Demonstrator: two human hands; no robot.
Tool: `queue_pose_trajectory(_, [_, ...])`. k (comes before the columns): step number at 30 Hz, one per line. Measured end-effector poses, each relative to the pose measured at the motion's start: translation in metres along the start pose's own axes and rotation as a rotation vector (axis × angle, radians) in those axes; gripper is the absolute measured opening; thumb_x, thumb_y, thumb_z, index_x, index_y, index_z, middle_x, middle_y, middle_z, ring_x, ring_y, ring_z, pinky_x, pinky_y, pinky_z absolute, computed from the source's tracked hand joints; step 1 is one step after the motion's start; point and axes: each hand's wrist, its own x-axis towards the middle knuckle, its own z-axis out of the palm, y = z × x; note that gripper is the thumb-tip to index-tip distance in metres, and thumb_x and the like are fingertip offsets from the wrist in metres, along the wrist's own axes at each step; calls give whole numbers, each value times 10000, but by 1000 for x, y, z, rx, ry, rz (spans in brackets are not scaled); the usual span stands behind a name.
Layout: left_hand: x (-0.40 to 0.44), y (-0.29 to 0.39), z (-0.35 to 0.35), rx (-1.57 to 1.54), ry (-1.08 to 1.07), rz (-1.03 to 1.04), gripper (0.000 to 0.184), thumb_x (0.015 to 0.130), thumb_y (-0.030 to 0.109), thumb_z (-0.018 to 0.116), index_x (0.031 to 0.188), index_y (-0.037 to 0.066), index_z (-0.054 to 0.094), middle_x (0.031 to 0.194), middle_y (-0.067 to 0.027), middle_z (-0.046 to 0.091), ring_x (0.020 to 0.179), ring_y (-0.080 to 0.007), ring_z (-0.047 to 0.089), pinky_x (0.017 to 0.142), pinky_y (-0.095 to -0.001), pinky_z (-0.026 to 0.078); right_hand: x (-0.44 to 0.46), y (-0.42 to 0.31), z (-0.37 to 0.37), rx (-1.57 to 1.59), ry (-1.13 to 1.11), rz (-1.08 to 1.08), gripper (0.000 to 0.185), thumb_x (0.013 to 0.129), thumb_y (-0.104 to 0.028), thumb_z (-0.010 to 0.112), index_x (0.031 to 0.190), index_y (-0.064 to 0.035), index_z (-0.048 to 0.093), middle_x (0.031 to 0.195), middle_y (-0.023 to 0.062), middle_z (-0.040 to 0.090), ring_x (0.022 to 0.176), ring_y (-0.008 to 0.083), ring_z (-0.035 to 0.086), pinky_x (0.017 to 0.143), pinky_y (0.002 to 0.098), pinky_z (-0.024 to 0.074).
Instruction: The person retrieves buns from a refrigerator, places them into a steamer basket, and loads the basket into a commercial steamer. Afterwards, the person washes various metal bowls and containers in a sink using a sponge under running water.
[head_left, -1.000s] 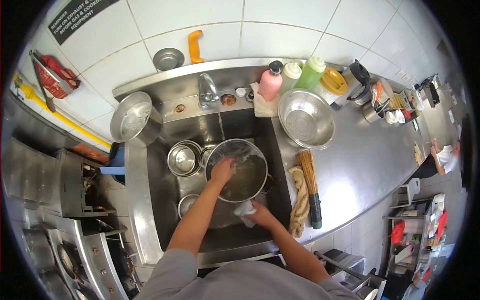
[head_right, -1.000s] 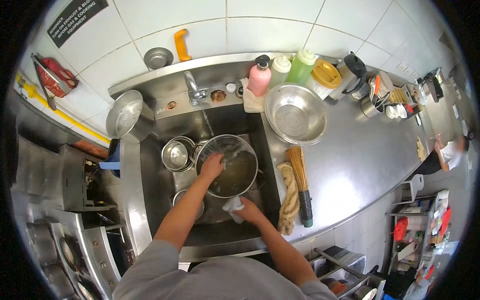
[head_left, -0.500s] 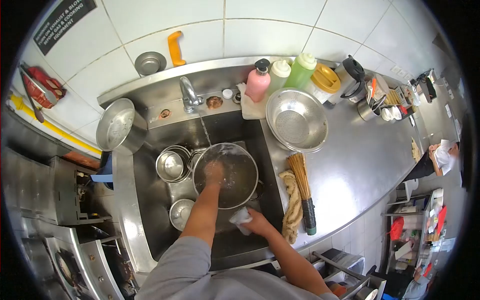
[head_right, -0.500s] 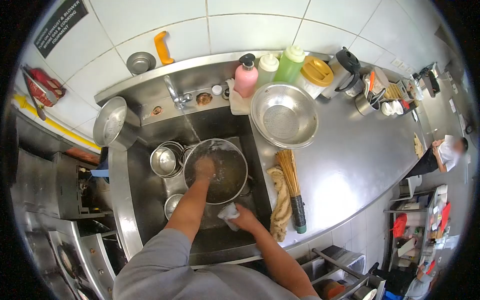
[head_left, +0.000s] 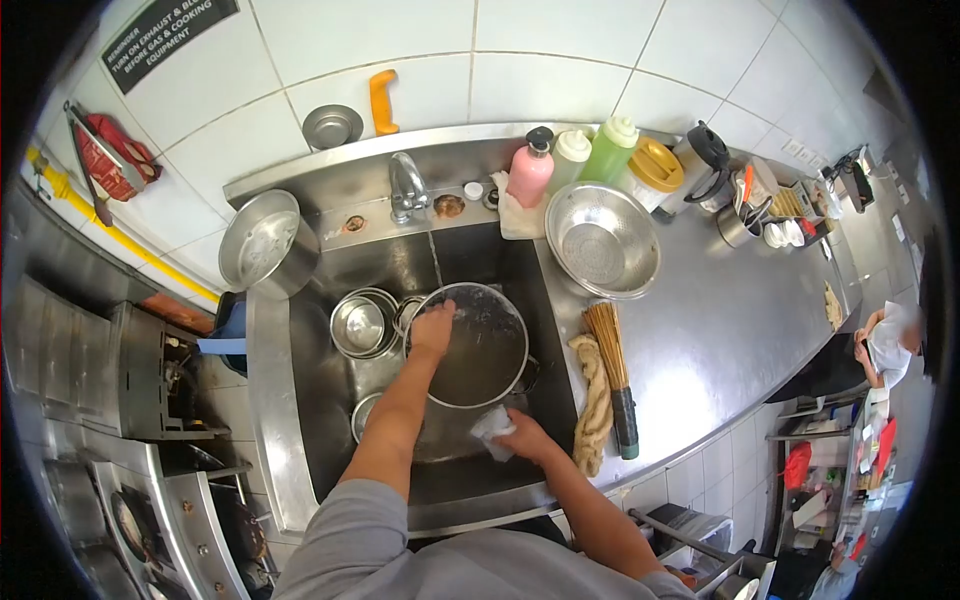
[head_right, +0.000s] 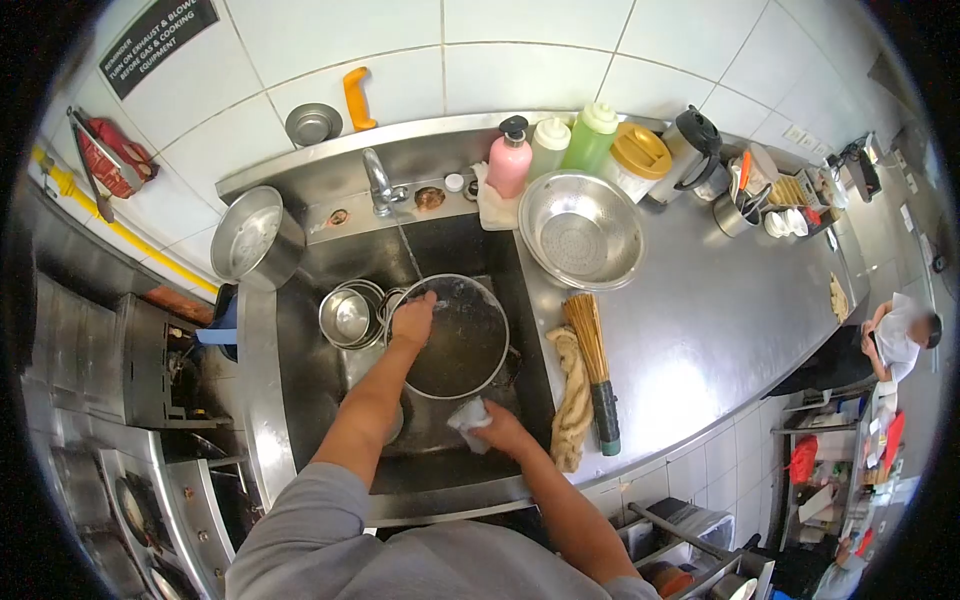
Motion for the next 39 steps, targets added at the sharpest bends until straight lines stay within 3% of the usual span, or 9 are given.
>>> queue_pose_trajectory(9, [-3, -2, -6, -22, 32, 45, 88, 855, 102, 530, 937, 73, 540, 868, -153, 673, 824, -327, 686, 693, -444, 551, 10, 22, 4, 111, -6, -50, 658, 726, -257, 801, 1246, 48, 537, 1172, 213, 641, 1074, 300, 631, 935, 366, 482])
queue_pose_trajectory(21, [8, 2, 7, -13, 18, 97, 77, 855, 89, 505, 889, 65, 570, 826, -138, 678, 806, -329, 687, 715, -428, 554, 15, 33, 4, -36, 120, -35, 580, 734, -219, 794, 1215, 8, 563, 1119, 171, 662, 1027, 263, 639, 904, 349, 486])
queue_pose_trajectory(23, [12, 6, 13, 71, -44, 5, 79, 853, 97, 540, 894, 75, 605, 941, -101, 685, 904, -305, 671, 721, -436, 553, 20, 39, 3, -11, 57, -37, 753, 727, -299, 803, 1314, 59, 494, 1249, 257, 598, 1160, 359, 590, 975, 382, 466])
queue_pose_trajectory(29, [-6, 12, -14, 46, -9, 195, 139, 767, 65, 615, 904, 49, 632, 1223, -125, 584, 1181, -337, 529, 842, -463, 518, 19, 35, 4, 107, 20, -34, 731, 737, -285, 803, 1308, 57, 501, 1232, 228, 615, 1133, 318, 608, 961, 365, 473])
queue_pose_trajectory(30, [-9, 12, -20, 53, -4, 189, 139, 767, 65, 615, 904, 49, 632, 1223, -125, 584, 1181, -337, 529, 842, -463, 518, 19, 36, 5, 105, 15, -43, 731, 737, -285, 803, 1308, 57, 501, 1232, 228, 615, 1133, 318, 608, 961, 365, 473])
queue_pose_trajectory(32, [-16, 10, -32, -51, 193, 358, 131, 737, 49, 635, 865, 56, 604, 1289, -118, 575, 1151, -367, 547, 851, -457, 523, 18, 29, 7, 95, 26, -39, 550, 758, -149, 791, 1229, 12, 558, 1094, 116, 666, 998, 193, 627, 906, 323, 485])
queue_pose_trajectory(33, [-19, 9, -37, -56, 224, 370, 108, 747, 69, 638, 835, 62, 576, 1356, -109, 549, 1166, -380, 547, 872, -439, 525, 17, 27, 6, 93, 19, -45, 550, 758, -149, 791, 1229, 12, 558, 1094, 116, 666, 998, 193, 627, 906, 323, 485])
queue_pose_trajectory(35, [-19, 10, -59, -73, 290, 400, 108, 748, 78, 643, 822, 64, 567, 1352, -105, 555, 1177, -384, 544, 877, -432, 526, 14, 24, 3, 244, -52, -30, 752, 739, -244, 824, 1338, 49, 476, 1201, 168, 625, 1084, 247, 608, 946, 346, 472])
queue_pose_trajectory(39, [-21, 10, -88, -109, 380, 391, 108, 757, 87, 641, 807, 69, 546, 1372, -101, 543, 1205, -379, 540, 911, -425, 517, 8, -11, -6, 247, -33, 8, 802, 750, -248, 826, 1399, 2, 428, 1261, 153, 584, 1114, 222, 572, 957, 331, 456])
